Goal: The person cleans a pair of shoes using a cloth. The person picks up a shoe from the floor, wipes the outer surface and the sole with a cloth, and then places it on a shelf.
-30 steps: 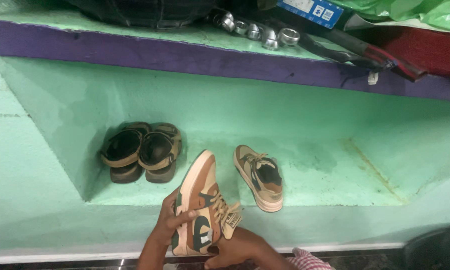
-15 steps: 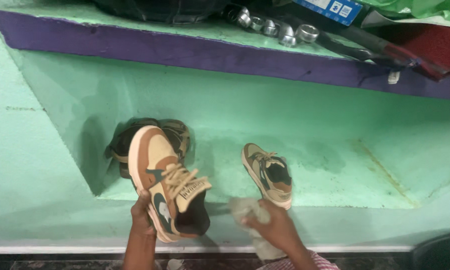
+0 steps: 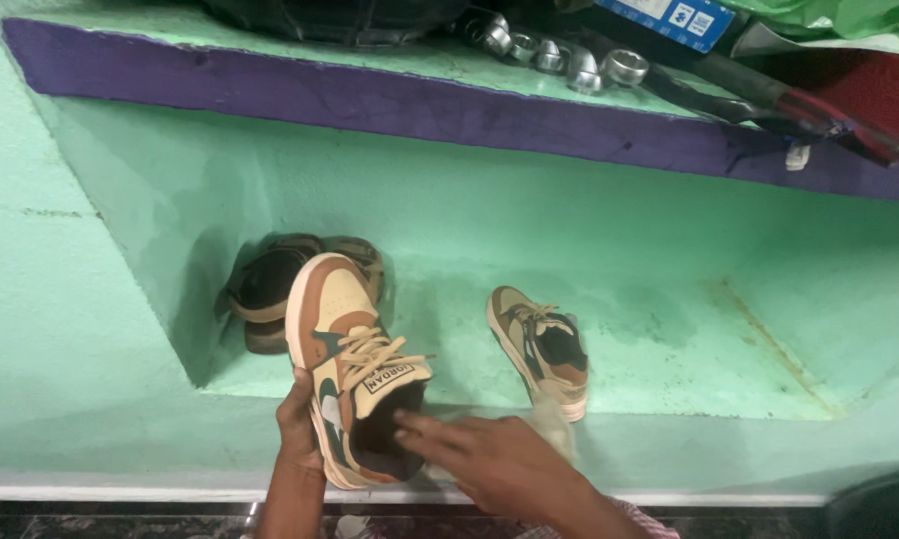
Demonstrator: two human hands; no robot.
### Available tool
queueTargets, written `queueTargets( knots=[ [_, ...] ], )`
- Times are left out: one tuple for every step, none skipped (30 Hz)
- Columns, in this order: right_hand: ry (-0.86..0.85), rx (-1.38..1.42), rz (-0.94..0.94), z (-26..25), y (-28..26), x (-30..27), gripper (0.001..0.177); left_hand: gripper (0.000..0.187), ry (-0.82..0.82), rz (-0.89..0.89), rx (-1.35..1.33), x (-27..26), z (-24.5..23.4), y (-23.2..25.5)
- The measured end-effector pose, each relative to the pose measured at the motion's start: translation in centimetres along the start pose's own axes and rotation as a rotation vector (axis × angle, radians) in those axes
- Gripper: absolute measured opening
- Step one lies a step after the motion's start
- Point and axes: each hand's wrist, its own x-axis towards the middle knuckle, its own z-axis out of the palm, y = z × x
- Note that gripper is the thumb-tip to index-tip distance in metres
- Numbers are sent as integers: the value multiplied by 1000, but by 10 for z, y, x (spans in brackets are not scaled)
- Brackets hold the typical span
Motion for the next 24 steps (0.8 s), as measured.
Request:
queueTargets(
  knots=[
    [-1,0,3,-2,-2,6,74,81,0,-3,-1,0,-4,-3],
    [-34,-29,-6,-4,0,14,70,79,68,-6,54,1,-6,-7],
    [-68,-58,-16,-5,1,20,66,77,137,-10,108,3,-8,-8],
    [-72,-57,-21,-5,2,24,66,77,141,-5,106,2,-9,-10],
    [-105,-49,-34,-5,3,28,63,76,79,-48,65,1,-8,-13],
    [-135,-41,-43,-5,3,32,61,75,14,-93,27,1,-5,-15],
    [-135,-41,-44,-5,3,36,61,75,15,-92,27,0,-1,-14],
    [-170,-13,-41,-5,2,39,60,75,10,-74,36,-1,3,-13],
    [-205,14,-37,-6,2,40,59,74,5,-57,45,-3,8,-11],
    [-205,15,-37,-6,2,41,59,74,6,-58,45,-4,12,-9],
    [-215,6,-37,-7,2,42,58,75,-1,-80,48,-6,15,-7],
    [-225,-4,-38,-7,2,43,56,76,-10,-101,49,-6,17,-7],
    [-226,-4,-38,-7,2,43,56,76,-9,-101,49,-6,18,-7],
    [-180,6,-70,-7,0,43,54,75,4,-132,52,-7,18,-9],
    [-134,15,-101,-7,-1,43,51,74,18,-163,55,-6,17,-10],
    [-134,16,-102,-8,0,43,51,74,19,-163,55,-6,14,-11],
    [-179,23,-81,-9,1,43,44,73,26,-156,56,-5,12,-11],
    [-222,30,-59,-10,1,42,38,72,33,-153,58,-4,9,-11],
    [-220,32,-57,-9,2,41,38,72,32,-155,61,-4,6,-13],
    [-197,61,-71,-10,5,39,37,70,83,-162,127,-3,5,-17],
    [-174,90,-86,-10,8,36,36,69,133,-170,193,-2,5,-18],
    [-173,87,-88,-11,11,34,36,69,131,-167,193,1,7,-21],
    [-140,58,-94,-11,13,31,32,68,12,-249,55,4,12,-25],
    [-110,30,-101,-11,15,30,28,66,-105,-330,-84,6,19,-29]
  ],
)
